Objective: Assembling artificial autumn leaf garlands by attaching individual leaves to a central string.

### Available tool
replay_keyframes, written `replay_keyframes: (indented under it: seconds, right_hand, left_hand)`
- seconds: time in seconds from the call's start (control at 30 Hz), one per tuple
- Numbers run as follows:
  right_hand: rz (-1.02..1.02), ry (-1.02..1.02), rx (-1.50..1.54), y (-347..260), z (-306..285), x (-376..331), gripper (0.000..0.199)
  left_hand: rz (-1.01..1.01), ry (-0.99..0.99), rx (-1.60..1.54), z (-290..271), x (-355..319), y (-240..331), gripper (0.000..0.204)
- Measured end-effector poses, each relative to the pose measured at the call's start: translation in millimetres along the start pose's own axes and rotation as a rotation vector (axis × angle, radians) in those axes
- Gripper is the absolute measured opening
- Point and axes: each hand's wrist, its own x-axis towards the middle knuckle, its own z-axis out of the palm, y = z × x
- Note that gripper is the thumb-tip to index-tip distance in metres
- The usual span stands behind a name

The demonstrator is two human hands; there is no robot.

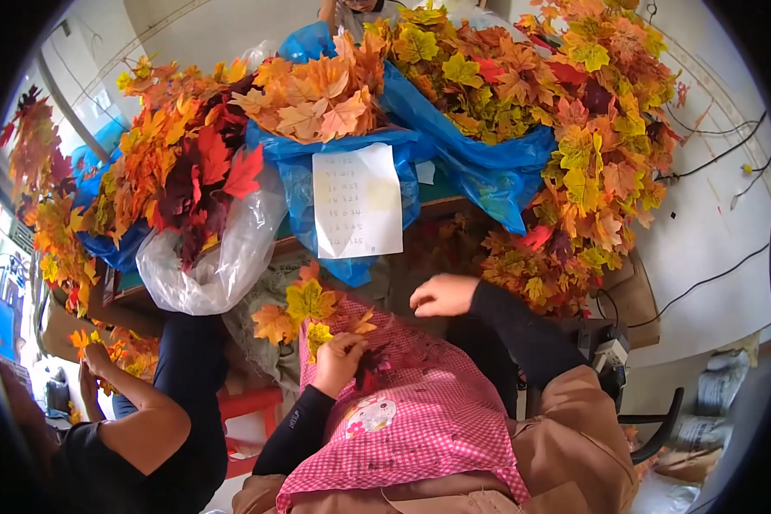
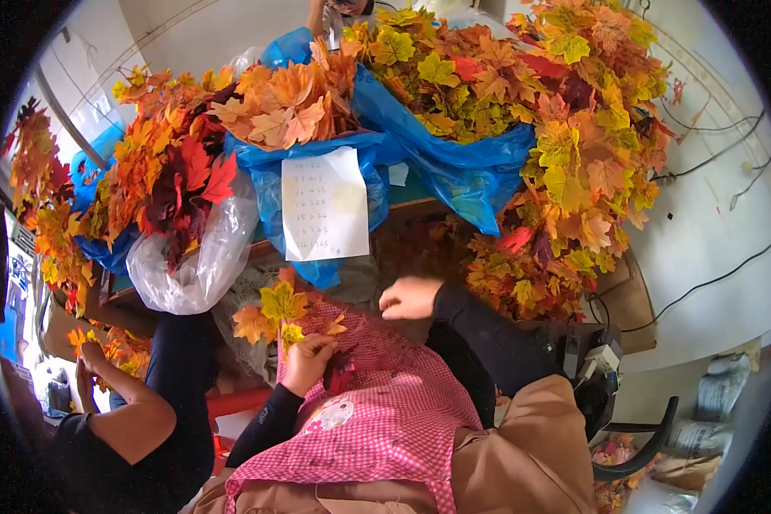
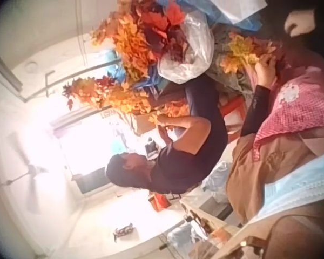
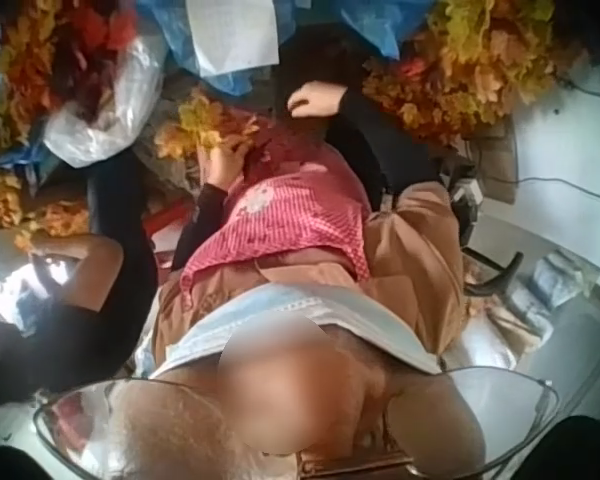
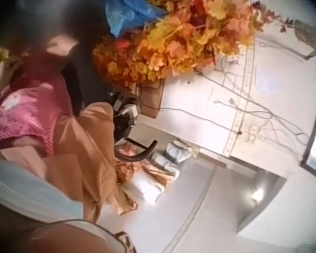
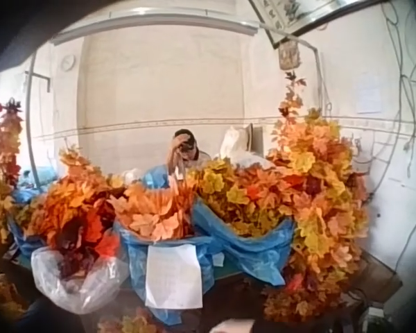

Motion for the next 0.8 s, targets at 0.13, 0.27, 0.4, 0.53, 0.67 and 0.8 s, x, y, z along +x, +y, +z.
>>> replay_keyframes:
  seconds: [0.13,0.27,0.4,0.53,0.67,0.8]
  right_hand:
    - [0.140,0.246,0.451,-27.5,-128.5,-12.6,0.018]
    - [0.255,0.795,0.342,30.1,-231.2,28.6,0.015]
    - [0.619,0.703,-0.183,134.9,-302.8,81.6,0.025]
    - [0.657,0.537,-0.938,207.2,-317.3,107.8,0.019]
    - [0.700,0.899,-0.431,182.9,-294.8,126.4,0.019]
    - [0.624,1.026,-0.430,117.3,-297.3,78.7,0.026]
  left_hand:
    - [-0.002,-0.004,0.014,7.7,2.8,7.5,0.009]
    - [-0.025,-0.042,-0.030,9.6,4.6,3.0,0.010]
    - [-0.006,-0.053,-0.010,8.8,9.7,6.1,0.011]
    - [-0.027,-0.048,-0.044,9.6,13.1,3.0,0.011]
    - [-0.092,-0.059,-0.037,1.3,9.8,-0.5,0.011]
    - [-0.085,-0.073,-0.114,3.2,14.0,-3.5,0.010]
